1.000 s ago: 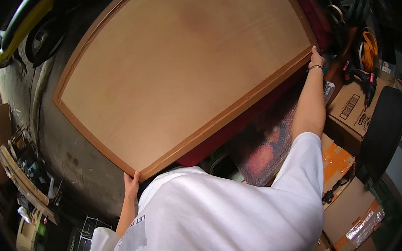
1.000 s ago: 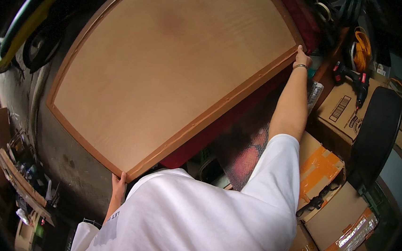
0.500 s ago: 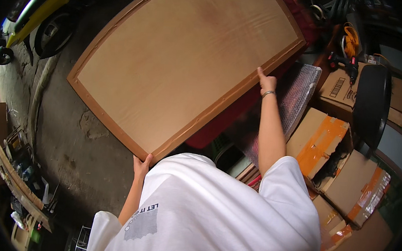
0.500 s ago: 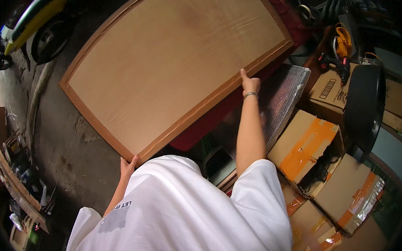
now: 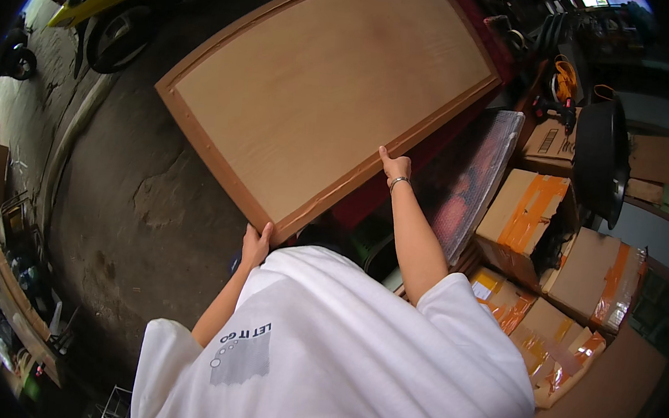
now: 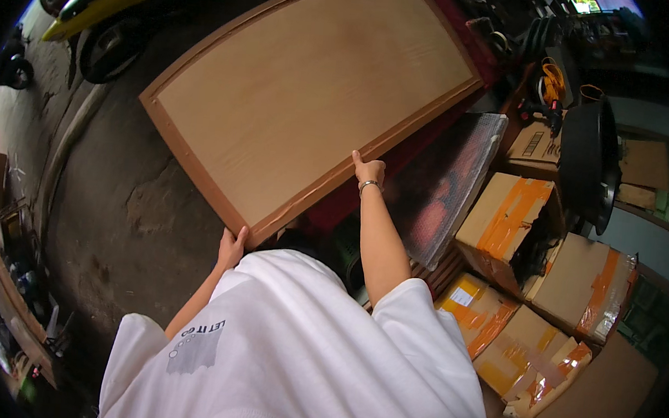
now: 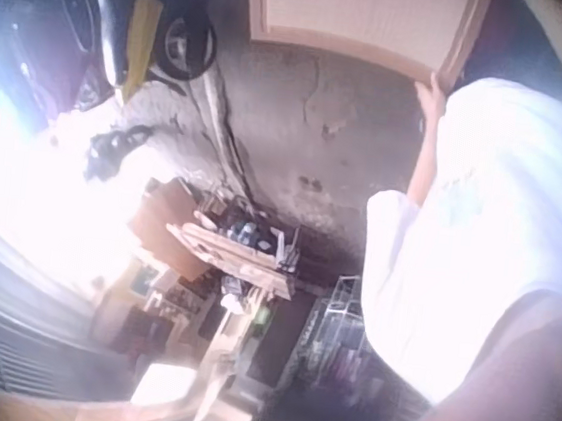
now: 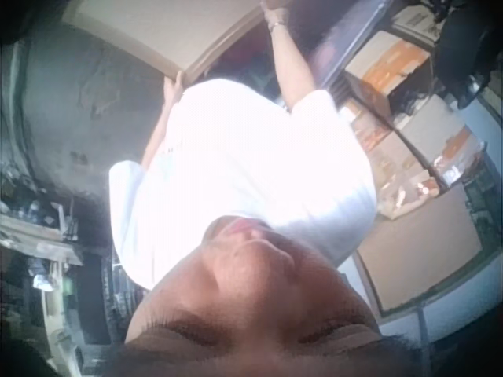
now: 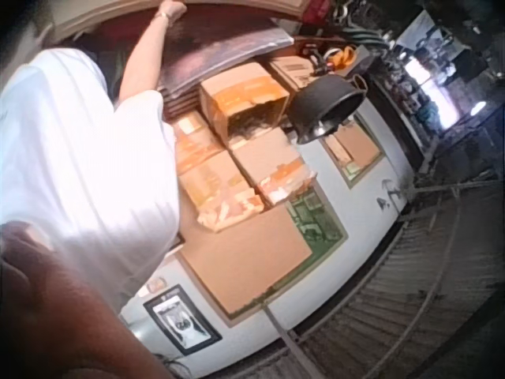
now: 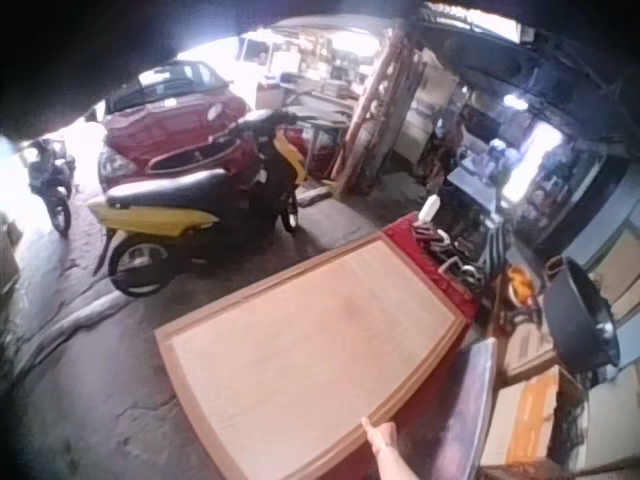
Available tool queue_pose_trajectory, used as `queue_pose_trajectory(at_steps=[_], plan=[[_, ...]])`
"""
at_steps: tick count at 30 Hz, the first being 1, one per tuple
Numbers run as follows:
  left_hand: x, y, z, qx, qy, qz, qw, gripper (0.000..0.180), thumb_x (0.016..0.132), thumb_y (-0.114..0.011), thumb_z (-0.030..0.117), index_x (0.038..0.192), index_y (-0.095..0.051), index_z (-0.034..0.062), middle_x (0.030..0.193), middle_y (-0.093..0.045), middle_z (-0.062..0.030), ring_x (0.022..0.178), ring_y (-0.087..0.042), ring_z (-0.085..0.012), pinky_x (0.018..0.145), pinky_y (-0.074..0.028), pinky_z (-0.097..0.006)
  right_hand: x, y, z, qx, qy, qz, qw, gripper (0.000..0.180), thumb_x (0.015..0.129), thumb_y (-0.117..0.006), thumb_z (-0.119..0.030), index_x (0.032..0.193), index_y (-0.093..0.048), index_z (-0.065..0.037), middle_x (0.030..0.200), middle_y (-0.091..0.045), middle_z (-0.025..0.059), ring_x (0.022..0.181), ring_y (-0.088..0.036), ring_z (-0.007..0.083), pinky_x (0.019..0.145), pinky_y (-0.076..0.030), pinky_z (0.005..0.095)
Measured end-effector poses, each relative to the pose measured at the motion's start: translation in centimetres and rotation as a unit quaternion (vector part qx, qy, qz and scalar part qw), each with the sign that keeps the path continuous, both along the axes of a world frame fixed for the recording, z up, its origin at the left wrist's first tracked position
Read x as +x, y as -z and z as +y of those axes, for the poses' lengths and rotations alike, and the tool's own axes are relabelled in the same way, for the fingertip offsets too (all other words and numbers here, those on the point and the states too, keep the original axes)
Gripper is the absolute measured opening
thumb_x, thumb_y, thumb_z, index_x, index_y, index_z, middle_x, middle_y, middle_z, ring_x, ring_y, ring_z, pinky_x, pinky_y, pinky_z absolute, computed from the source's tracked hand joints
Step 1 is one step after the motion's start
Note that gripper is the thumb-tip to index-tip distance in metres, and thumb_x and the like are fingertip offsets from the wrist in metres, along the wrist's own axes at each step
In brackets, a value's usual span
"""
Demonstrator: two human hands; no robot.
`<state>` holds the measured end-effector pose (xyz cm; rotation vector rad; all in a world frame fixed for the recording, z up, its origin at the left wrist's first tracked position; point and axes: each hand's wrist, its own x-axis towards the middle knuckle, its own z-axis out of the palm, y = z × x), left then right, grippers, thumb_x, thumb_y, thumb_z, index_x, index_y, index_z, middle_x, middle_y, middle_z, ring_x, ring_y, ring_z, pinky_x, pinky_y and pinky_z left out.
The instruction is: The person aligns a wooden frame onto a plywood sheet, measures and marks the plywood with a tape measure and marker, then uses a power drill to drive screws into the marked locations to secure the frame.
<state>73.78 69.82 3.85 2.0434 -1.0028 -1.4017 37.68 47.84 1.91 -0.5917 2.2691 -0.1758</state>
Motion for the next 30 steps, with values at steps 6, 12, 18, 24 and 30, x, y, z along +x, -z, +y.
queue_pose_trajectory(at_steps=[6,12,18,24,30], plan=[[1.1,0.4,0.4,-0.020,0.029,0.020,0.999,0.052,0.094,-0.055,0.035,0.118,-0.048,-0.0097,0.107,-0.062,-0.0317,0.105,-0.060,-0.0435,0.085,-0.048,-0.042,8.6,-0.7,6.7,-0.063,-0.002,0.054,0.997,0.073,0.071,-0.082,-0.043,0.111,-0.054,0.013,0.115,-0.061,0.0270,0.107,-0.061,0.0336,0.089,-0.049,0.0386],[2.1,3.0,1.3,-0.003,0.033,0.062,0.998,0.044,0.096,-0.051,0.033,0.110,-0.050,-0.0092,0.103,-0.061,-0.0334,0.101,-0.059,-0.0460,0.084,-0.048,-0.044,17.7,-1.6,13.9,-0.034,-0.062,0.032,0.997,0.094,0.063,-0.082,-0.056,0.118,-0.046,0.013,0.116,-0.059,0.0283,0.109,-0.059,0.0368,0.091,-0.048,0.0397],[2.9,4.8,1.4,-0.048,0.062,0.132,0.988,0.046,0.101,-0.041,0.035,0.120,-0.049,-0.0064,0.106,-0.062,-0.0257,0.101,-0.061,-0.0342,0.086,-0.047,-0.037,23.9,-4.4,19.1,0.044,-0.114,0.012,0.992,0.099,0.065,-0.073,-0.068,0.123,-0.045,0.008,0.120,-0.059,0.0250,0.112,-0.058,0.0375,0.094,-0.045,0.0481],[4.4,2.7,-0.8,0.109,-0.075,0.421,0.897,0.072,0.096,-0.029,0.062,0.126,-0.050,0.0003,0.112,-0.063,-0.0131,0.101,-0.060,-0.0247,0.088,-0.048,-0.039,23.6,-2.1,23.2,-0.118,-0.204,-0.191,0.953,0.058,0.063,-0.087,-0.033,0.103,-0.063,0.001,0.103,-0.068,0.0160,0.093,-0.066,0.0232,0.078,-0.052,0.0351],[9.9,2.2,-8.2,0.049,-0.221,0.449,0.864,0.054,0.095,-0.036,0.062,0.103,-0.056,0.0130,0.087,-0.058,-0.0003,0.080,-0.056,-0.0138,0.073,-0.044,-0.032,22.1,-6.9,23.1,0.003,-0.118,-0.368,0.922,0.065,0.074,-0.079,-0.046,0.107,-0.055,0.005,0.099,-0.064,0.0126,0.088,-0.060,0.0190,0.072,-0.049,0.0326]])
